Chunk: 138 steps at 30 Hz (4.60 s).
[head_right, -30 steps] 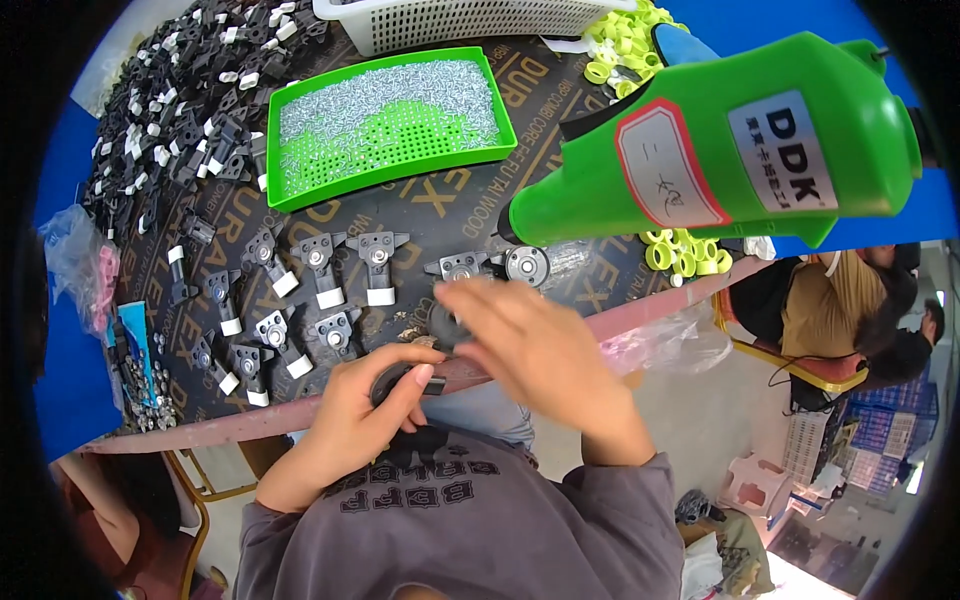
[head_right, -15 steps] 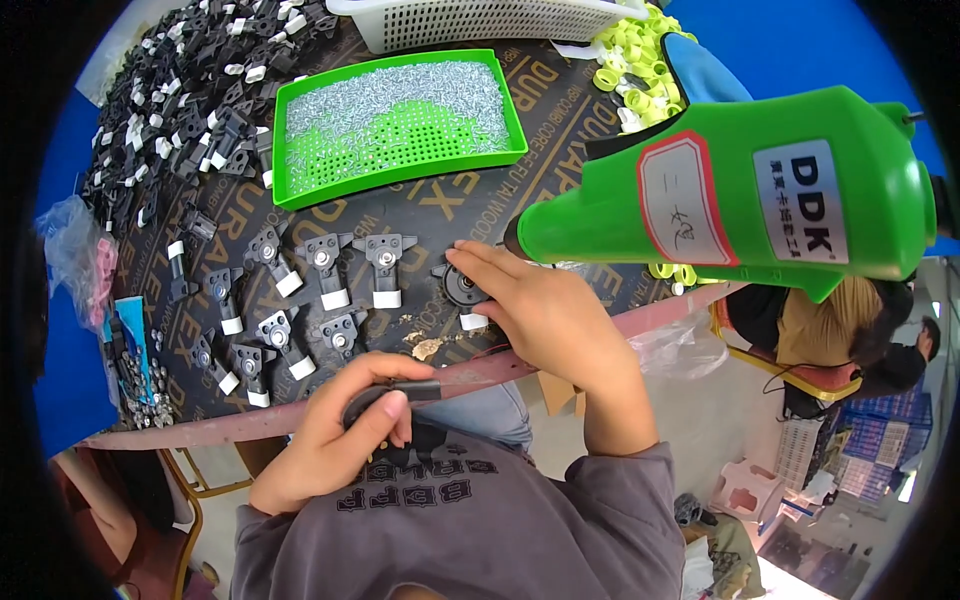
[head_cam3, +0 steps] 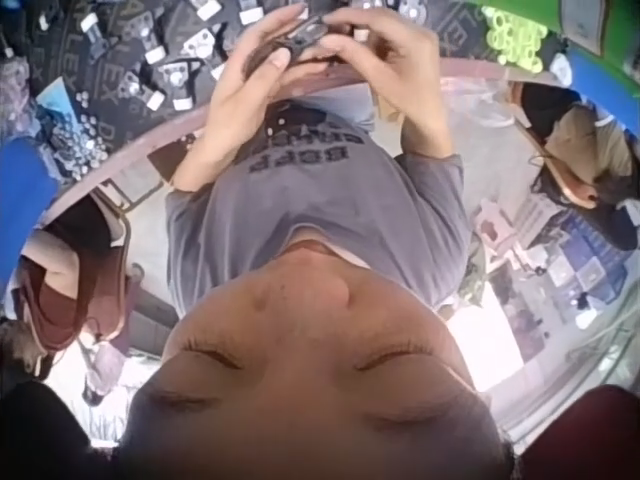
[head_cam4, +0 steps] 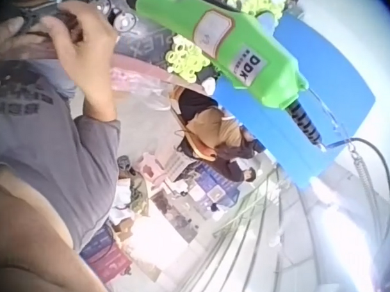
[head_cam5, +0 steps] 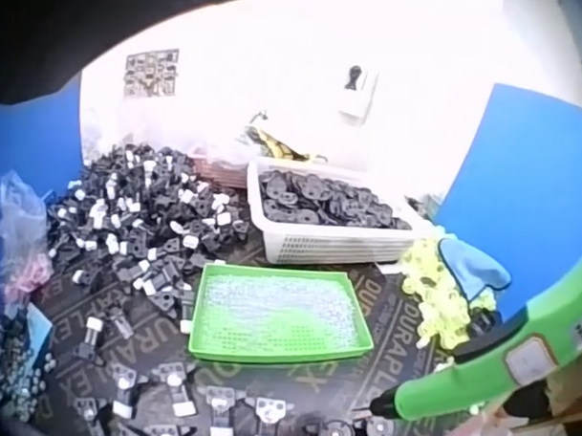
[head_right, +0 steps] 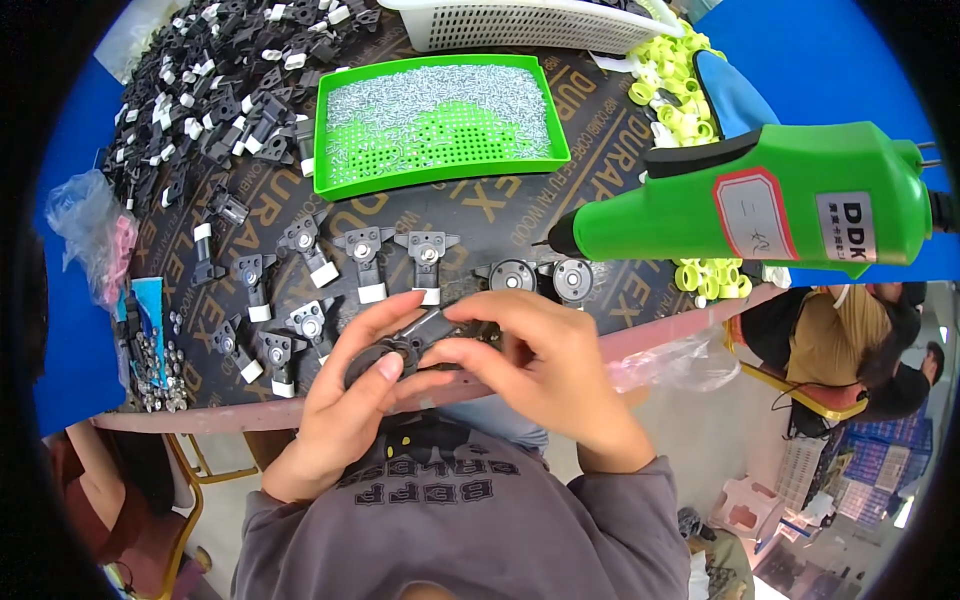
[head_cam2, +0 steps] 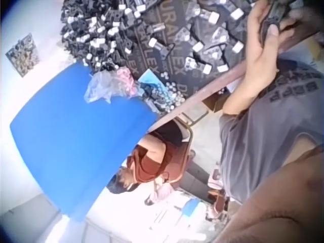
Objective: Assembling small plastic toy parts and fastening them with an electric screwdriver at a factory workbench.
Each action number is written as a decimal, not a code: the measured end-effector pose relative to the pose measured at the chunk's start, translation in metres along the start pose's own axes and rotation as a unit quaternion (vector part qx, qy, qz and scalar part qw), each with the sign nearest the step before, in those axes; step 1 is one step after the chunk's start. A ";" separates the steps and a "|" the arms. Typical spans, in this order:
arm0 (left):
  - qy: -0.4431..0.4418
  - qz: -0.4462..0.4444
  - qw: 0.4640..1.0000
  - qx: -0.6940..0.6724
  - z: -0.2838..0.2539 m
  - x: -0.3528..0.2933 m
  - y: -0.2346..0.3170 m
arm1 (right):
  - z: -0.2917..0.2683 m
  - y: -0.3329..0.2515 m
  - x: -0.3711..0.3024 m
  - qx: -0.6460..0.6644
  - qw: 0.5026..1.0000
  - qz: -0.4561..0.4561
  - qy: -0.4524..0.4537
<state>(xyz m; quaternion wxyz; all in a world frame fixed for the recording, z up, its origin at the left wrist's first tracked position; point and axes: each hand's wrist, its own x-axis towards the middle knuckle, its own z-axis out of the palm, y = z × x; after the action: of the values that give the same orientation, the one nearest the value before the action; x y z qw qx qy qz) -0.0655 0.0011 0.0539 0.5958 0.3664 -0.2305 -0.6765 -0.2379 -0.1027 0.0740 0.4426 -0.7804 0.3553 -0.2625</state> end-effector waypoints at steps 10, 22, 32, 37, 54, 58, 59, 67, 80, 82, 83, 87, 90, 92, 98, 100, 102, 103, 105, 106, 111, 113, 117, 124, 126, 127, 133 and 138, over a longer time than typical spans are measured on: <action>-0.009 0.087 0.970 0.226 -0.023 -0.015 0.008 | 0.033 0.006 0.011 0.151 0.987 -0.007 -0.047; 0.056 0.097 0.922 0.370 -0.056 -0.056 0.053 | 0.082 -0.004 0.011 0.218 0.968 -0.117 0.028; 0.119 0.040 0.978 0.169 -0.059 -0.072 0.040 | 0.103 -0.008 0.031 -0.082 0.837 -0.541 0.007; 0.171 0.045 0.952 0.251 -0.058 -0.065 0.043 | 0.107 -0.003 0.023 -0.106 0.840 -0.532 0.006; 0.497 -0.036 0.449 0.742 -0.220 -0.074 0.163 | 0.126 0.000 0.030 -0.065 0.867 -0.494 -0.020; 0.518 -0.064 0.459 0.719 -0.200 -0.073 0.166 | 0.124 0.001 0.031 -0.058 0.878 -0.475 -0.020; 0.523 0.013 0.461 0.717 -0.200 -0.076 0.160 | 0.123 0.002 0.030 -0.043 0.883 -0.467 -0.012; 0.114 0.081 0.849 0.510 -0.062 -0.059 0.062 | 0.101 -0.022 0.029 0.070 0.939 -0.333 -0.047; 0.035 0.089 0.980 0.176 -0.046 -0.029 0.041 | 0.094 -0.007 0.018 0.369 0.924 -0.076 -0.064; -0.009 0.097 0.977 0.190 -0.052 -0.028 0.039 | 0.093 -0.004 0.019 0.432 0.898 -0.033 -0.076; 0.011 0.093 0.978 0.187 -0.050 -0.028 0.038 | 0.092 -0.001 0.019 0.446 0.891 -0.027 -0.079; 0.041 0.165 0.973 0.157 -0.050 -0.022 0.025 | 0.092 -0.012 0.017 0.473 0.878 0.046 -0.056; 0.070 0.135 0.984 0.095 -0.048 -0.026 0.026 | 0.089 -0.005 0.007 0.451 0.891 0.023 -0.042; 0.080 0.102 0.986 0.106 -0.045 -0.030 0.026 | 0.086 0.003 -0.005 0.382 0.923 -0.050 -0.019; -0.050 0.025 0.998 0.034 -0.056 -0.038 0.010 | 0.069 0.006 -0.010 0.207 0.948 -0.239 -0.020; -0.068 0.014 0.997 0.025 -0.048 -0.033 0.005 | 0.067 0.015 -0.011 0.251 0.931 -0.249 -0.088; -0.056 0.053 0.996 0.047 -0.045 -0.030 -0.003 | 0.062 0.012 -0.008 0.243 0.933 -0.249 -0.090; -0.044 0.093 0.992 0.068 -0.043 -0.028 -0.005 | 0.056 0.012 -0.005 0.230 0.939 -0.241 -0.088; -0.002 0.164 0.967 0.194 -0.040 -0.024 0.004 | 0.043 0.007 0.006 0.192 0.955 -0.221 -0.039; 0.024 0.200 0.945 0.259 -0.038 -0.020 0.010 | 0.037 0.006 0.010 0.114 0.974 -0.193 0.025; 0.182 0.317 0.862 0.352 -0.055 -0.022 0.026 | 0.029 0.005 0.046 -0.151 0.983 -0.085 0.055; 0.233 0.361 0.838 0.336 -0.060 -0.019 0.033 | 0.028 0.012 0.046 -0.165 0.984 -0.068 0.027; 0.317 0.457 0.748 0.363 -0.091 -0.025 0.051 | 0.033 0.020 0.050 -0.195 0.978 -0.077 0.001; 0.366 0.482 0.711 0.358 -0.122 -0.032 0.059 | 0.037 0.022 0.057 -0.181 0.980 -0.076 -0.023; 0.345 0.467 0.725 0.370 -0.123 -0.024 0.053 | 0.037 0.024 0.056 -0.200 0.976 -0.080 0.019; 0.339 0.460 0.729 0.378 -0.122 -0.026 0.054 | 0.037 0.023 0.055 -0.199 0.977 -0.080 0.019; 0.340 0.456 0.730 0.379 -0.124 -0.028 0.053 | 0.027 0.015 0.038 -0.159 0.979 -0.122 -0.036; 0.336 0.454 0.730 0.385 -0.125 -0.027 0.052 | 0.033 0.025 0.029 -0.145 0.974 -0.170 -0.033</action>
<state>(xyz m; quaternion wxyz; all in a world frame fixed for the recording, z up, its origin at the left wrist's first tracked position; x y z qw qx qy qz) 0.0643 0.0334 0.0210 0.6782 0.6195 -0.3951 -0.0121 -0.2040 -0.1178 0.0390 0.2853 -0.8934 0.2371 -0.2534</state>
